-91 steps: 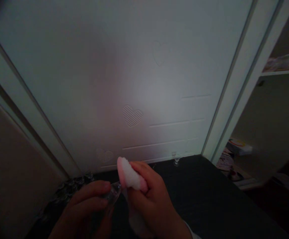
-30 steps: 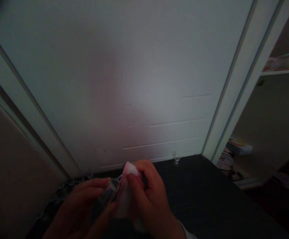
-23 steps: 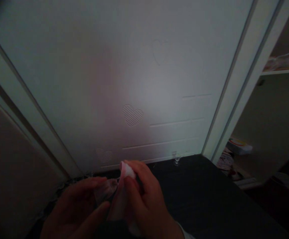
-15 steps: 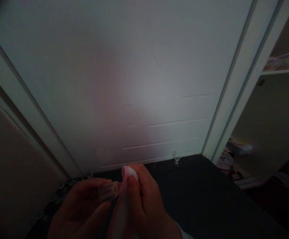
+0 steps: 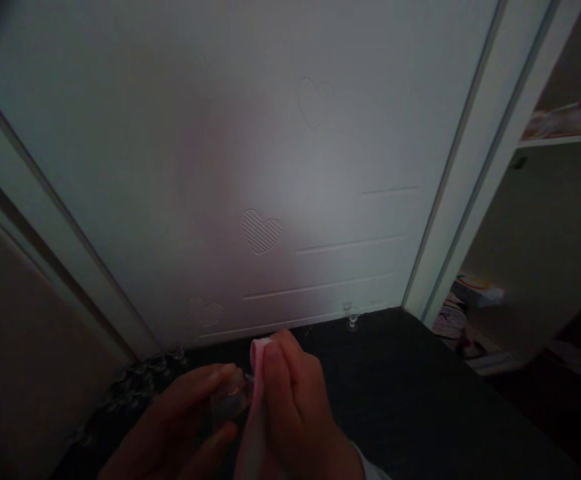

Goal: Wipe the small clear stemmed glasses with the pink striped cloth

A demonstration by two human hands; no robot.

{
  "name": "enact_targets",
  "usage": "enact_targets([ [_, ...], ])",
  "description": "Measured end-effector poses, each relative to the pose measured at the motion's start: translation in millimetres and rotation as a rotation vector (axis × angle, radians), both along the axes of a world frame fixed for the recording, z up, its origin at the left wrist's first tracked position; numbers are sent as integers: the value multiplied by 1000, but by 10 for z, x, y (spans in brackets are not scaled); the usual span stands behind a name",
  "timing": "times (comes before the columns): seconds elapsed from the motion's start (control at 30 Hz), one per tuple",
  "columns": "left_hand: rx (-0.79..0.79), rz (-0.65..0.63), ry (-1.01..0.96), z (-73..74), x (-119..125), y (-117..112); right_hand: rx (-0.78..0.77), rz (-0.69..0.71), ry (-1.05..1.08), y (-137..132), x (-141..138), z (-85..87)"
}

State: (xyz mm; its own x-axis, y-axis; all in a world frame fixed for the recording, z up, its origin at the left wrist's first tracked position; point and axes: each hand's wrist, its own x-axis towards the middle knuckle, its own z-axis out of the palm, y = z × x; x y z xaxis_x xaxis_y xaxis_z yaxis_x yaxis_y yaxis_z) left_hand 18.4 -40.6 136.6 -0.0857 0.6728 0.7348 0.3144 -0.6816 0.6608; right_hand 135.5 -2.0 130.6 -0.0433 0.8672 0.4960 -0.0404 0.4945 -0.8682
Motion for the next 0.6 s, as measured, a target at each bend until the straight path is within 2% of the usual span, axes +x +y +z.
enact_targets([
  [0.13,120,-144,175,17,-81,40,-63,59,-59,39,7,-7],
  [0.23,135,-170,215,32,-105,50,-113,87,-109,47,10,8],
  [0.33,97,-133,205,15,-76,32,-132,84,-140,46,-1,22],
  [0.5,-4,33,44,-38,1,11,-126,72,-160,68,-28,17],
  [0.6,-69,30,5,-33,-2,31,-113,76,-176,83,-40,5],
])
